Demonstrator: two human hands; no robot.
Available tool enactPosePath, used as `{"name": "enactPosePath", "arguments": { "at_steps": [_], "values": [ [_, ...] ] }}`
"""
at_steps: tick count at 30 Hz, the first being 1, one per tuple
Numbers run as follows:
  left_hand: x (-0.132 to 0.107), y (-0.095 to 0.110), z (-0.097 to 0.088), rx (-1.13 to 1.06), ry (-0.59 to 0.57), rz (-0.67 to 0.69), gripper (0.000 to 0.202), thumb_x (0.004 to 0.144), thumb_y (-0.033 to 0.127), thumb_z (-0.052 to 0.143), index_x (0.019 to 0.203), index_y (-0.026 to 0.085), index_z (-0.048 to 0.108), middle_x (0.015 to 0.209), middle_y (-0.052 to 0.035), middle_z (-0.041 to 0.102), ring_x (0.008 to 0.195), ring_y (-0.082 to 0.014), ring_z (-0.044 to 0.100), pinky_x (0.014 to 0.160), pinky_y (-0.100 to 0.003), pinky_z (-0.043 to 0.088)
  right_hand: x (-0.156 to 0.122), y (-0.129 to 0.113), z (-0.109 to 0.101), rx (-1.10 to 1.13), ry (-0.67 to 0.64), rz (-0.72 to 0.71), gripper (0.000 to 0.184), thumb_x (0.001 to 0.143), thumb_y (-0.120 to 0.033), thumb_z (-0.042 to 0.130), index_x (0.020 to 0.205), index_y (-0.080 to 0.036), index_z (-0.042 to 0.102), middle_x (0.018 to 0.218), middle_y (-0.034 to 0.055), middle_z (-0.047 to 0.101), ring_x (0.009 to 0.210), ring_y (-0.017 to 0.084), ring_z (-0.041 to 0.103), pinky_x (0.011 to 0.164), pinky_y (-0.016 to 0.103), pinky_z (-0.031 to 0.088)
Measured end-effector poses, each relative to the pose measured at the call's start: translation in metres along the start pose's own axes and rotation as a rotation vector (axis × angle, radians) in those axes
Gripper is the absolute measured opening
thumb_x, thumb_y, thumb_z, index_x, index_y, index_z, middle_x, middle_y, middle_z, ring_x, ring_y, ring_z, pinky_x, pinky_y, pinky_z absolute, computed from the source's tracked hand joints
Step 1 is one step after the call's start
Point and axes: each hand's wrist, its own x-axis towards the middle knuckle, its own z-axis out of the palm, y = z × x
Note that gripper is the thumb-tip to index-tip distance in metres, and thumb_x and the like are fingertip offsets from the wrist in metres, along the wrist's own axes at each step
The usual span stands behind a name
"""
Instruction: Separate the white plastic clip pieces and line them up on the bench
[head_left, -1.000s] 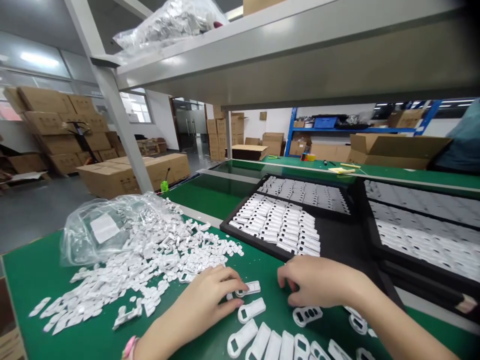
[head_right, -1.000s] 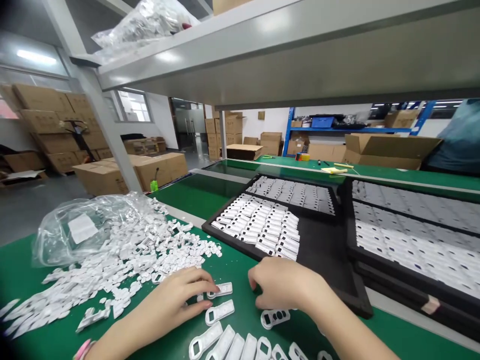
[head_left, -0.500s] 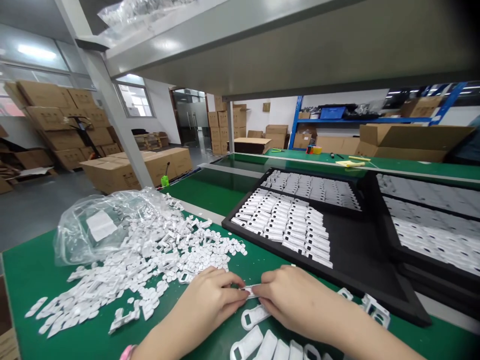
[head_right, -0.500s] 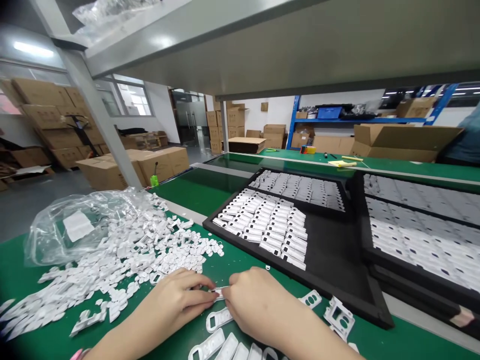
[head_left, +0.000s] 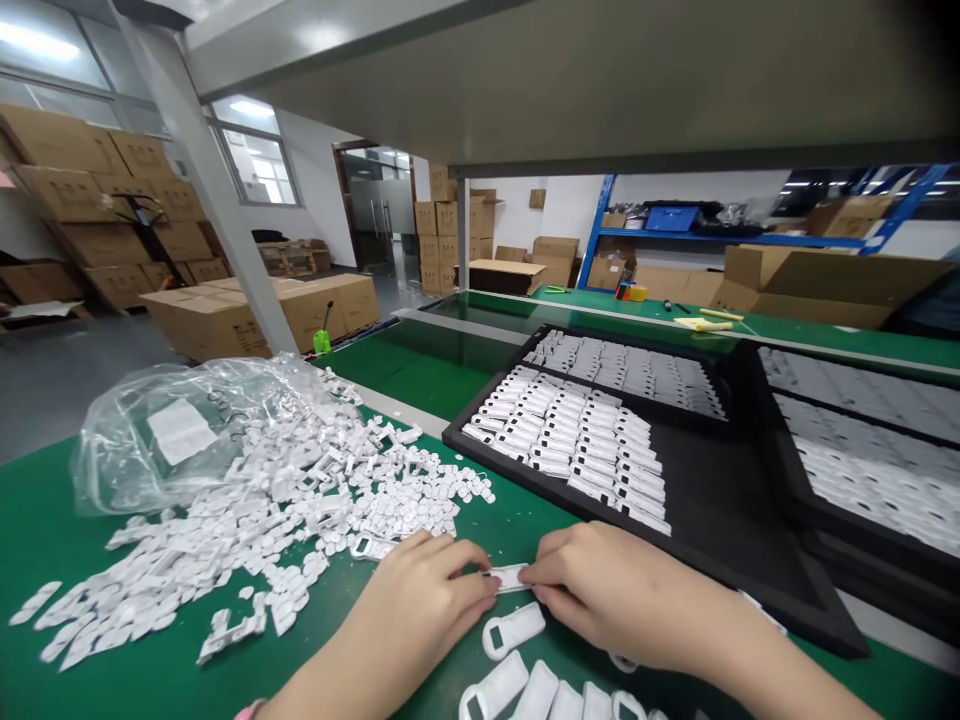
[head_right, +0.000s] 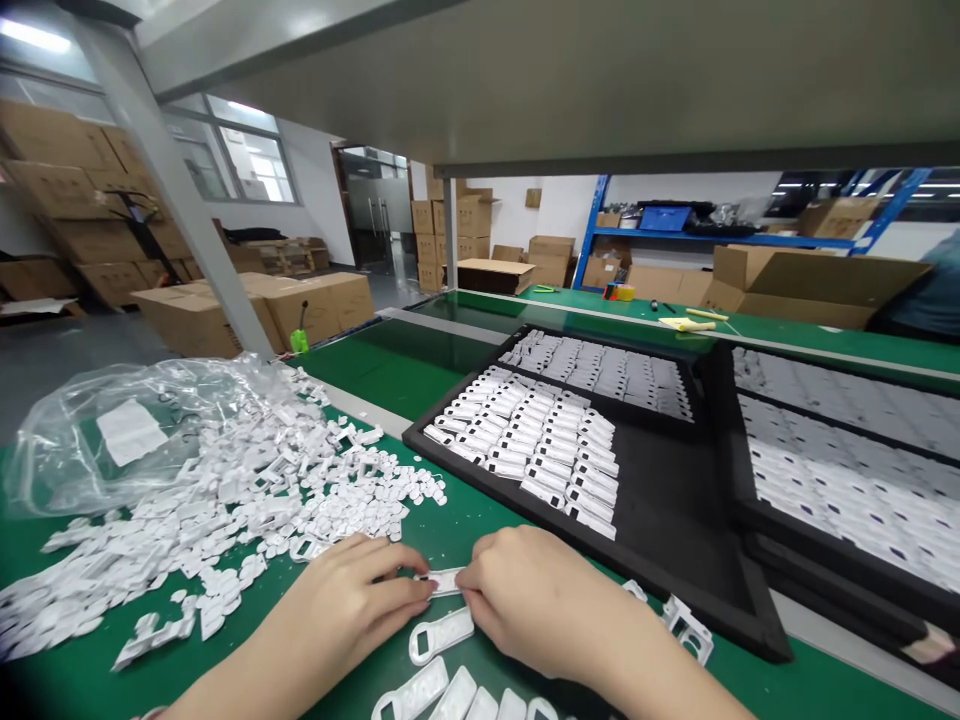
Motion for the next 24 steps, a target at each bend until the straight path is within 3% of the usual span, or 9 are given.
{"name": "enactPosePath", "arguments": {
  "at_steps": [6, 10, 14, 16, 18, 21, 24],
  "values": [
    [-0.001, 0.0, 0.0, -0.009, -0.044, -0.027, 0.031, 0.104, 0.031, 0.043, 0.09, 0.025, 0.07, 0.097, 0.0006, 0.07, 0.074, -0.0154, 0.061, 0.064, -0.029, 0.04, 0.001, -0.015, 0.007, -0.14, -0.062, 0.074, 0.032, 0.092, -0.015, 0.043, 0.094, -0.022, 0.074, 0.086, 0.0043, 0.068, 0.071, 0.016, 0.062, 0.057, 0.031, 0.019],
    [0.0, -0.001, 0.0, -0.011, -0.06, -0.034, 0.029, 0.103, 0.031, 0.044, 0.093, 0.026, 0.07, 0.097, 0.0005, 0.07, 0.077, -0.0163, 0.062, 0.066, -0.029, 0.042, 0.001, -0.009, 0.0, -0.028, -0.062, 0.037, 0.033, 0.093, -0.018, 0.043, 0.099, -0.024, 0.075, 0.093, 0.0032, 0.071, 0.081, 0.017, 0.066, 0.063, 0.028, 0.033],
    [0.001, -0.001, -0.002, -0.01, -0.083, -0.038, 0.026, 0.103, 0.03, 0.045, 0.096, 0.027, 0.07, 0.098, -0.0001, 0.07, 0.078, -0.0165, 0.063, 0.067, -0.028, 0.043, -0.011, 0.007, -0.025, 0.161, 0.037, -0.005, 0.035, 0.098, -0.028, 0.042, 0.119, -0.031, 0.07, 0.115, -0.0007, 0.071, 0.105, 0.017, 0.065, 0.087, 0.027, 0.045],
    [0.002, -0.001, -0.003, -0.018, -0.112, -0.044, 0.024, 0.102, 0.029, 0.045, 0.097, 0.026, 0.068, 0.1, -0.0005, 0.069, 0.08, -0.0171, 0.064, 0.069, -0.029, 0.044, -0.024, 0.014, -0.035, 0.182, 0.106, 0.059, 0.036, 0.1, -0.034, 0.041, 0.126, -0.033, 0.066, 0.124, -0.0015, 0.068, 0.112, 0.017, 0.063, 0.093, 0.028, 0.046],
    [0.002, -0.002, -0.003, -0.029, -0.143, -0.054, 0.023, 0.102, 0.027, 0.045, 0.098, 0.024, 0.067, 0.102, -0.0012, 0.069, 0.082, -0.0181, 0.064, 0.069, -0.03, 0.045, -0.04, 0.02, -0.038, 0.18, 0.076, 0.16, 0.035, 0.099, -0.037, 0.042, 0.125, -0.034, 0.066, 0.124, -0.0018, 0.068, 0.111, 0.018, 0.063, 0.092, 0.029, 0.047],
    [0.004, -0.007, -0.001, -0.031, -0.154, -0.091, 0.027, 0.103, 0.028, 0.041, 0.098, 0.023, 0.067, 0.102, -0.0025, 0.069, 0.082, -0.0185, 0.065, 0.07, -0.03, 0.048, -0.067, 0.028, -0.025, 0.156, -0.024, 0.294, 0.033, 0.095, -0.035, 0.05, 0.125, -0.036, 0.064, 0.124, -0.0012, 0.065, 0.109, 0.019, 0.064, 0.09, 0.03, 0.048],
    [0.008, -0.012, 0.003, -0.042, -0.114, -0.148, 0.032, 0.104, 0.034, 0.039, 0.103, 0.022, 0.068, 0.104, -0.004, 0.07, 0.089, -0.0195, 0.066, 0.076, -0.029, 0.051, -0.087, 0.034, 0.0, 0.112, -0.018, 0.363, 0.034, 0.092, -0.03, 0.054, 0.124, -0.036, 0.063, 0.126, 0.0012, 0.06, 0.11, 0.021, 0.062, 0.089, 0.031, 0.048]
  ]
}}
